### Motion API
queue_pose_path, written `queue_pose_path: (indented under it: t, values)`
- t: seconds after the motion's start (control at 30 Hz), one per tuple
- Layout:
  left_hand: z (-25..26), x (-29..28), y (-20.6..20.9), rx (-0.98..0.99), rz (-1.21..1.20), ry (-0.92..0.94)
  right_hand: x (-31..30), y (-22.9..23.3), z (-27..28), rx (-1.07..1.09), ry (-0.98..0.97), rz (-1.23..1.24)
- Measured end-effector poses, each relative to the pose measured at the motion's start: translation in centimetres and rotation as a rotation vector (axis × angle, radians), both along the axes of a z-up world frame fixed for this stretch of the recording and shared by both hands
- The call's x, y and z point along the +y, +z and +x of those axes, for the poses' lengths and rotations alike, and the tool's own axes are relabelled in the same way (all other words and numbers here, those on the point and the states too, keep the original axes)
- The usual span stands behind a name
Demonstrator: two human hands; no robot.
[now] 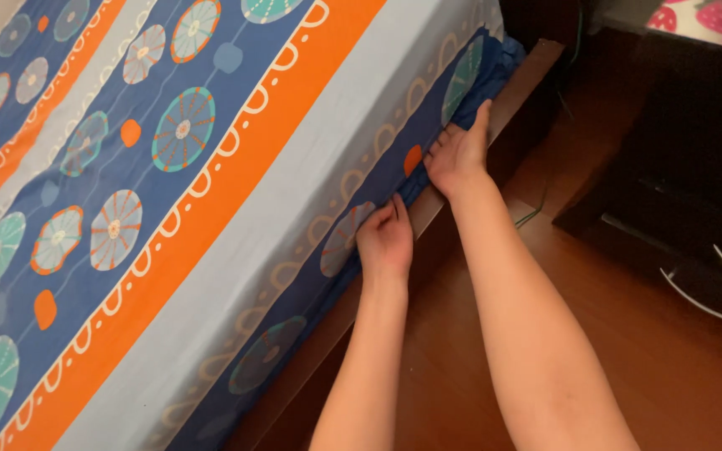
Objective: The person places a patterned fitted sheet over a mattress and smooths it across the surface. They walk around the bed to tuck the sheet under the mattress at each corner and along the sides, then pat the top to flatten it. The person briefly picks up a pile of blankets from the floor near the end.
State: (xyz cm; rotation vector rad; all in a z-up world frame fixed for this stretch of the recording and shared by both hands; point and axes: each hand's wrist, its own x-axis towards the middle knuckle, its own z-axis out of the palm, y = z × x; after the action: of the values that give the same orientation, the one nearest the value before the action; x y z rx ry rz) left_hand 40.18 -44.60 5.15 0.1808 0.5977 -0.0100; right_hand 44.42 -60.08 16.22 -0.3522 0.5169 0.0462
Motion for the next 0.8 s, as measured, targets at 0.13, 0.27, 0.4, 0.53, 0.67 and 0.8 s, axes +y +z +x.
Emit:
queue_pose_path:
  t: [0.13,0.27,0.4,0.53,0.67,0.8]
  values:
    - [5.6,-1.3,-8.0,-0.29,0.077,-0.07,0.1,0.1,1.7,0.039,0.01,-0.018]
    - [-0.6,-2.3,0.0,-0.255,0.03,-0.022,0.3,-0.5,3.4,-0.151,-0.045,0.101]
    - [-10.3,0.9,10.9,-0.24,0.432,-0.533,0.0,-0.4,4.8,-0.062,-0.035,0.039]
    - [-16.4,7.7,24.8,-0.953,1.74,-0.72,0.7,-1.6,5.1,-0.034,-0.212,-0.013]
    - [-16.6,17.1,27.7,-1.14,2.41,-0.364,3.4,-5.3,3.0,-0.103,-0.284,-0.105]
    - [-14.7,23.7,26.6,-0.581,2.918,-0.462,7.4,0.7,-4.2,-0.169,-0.488,-1.292]
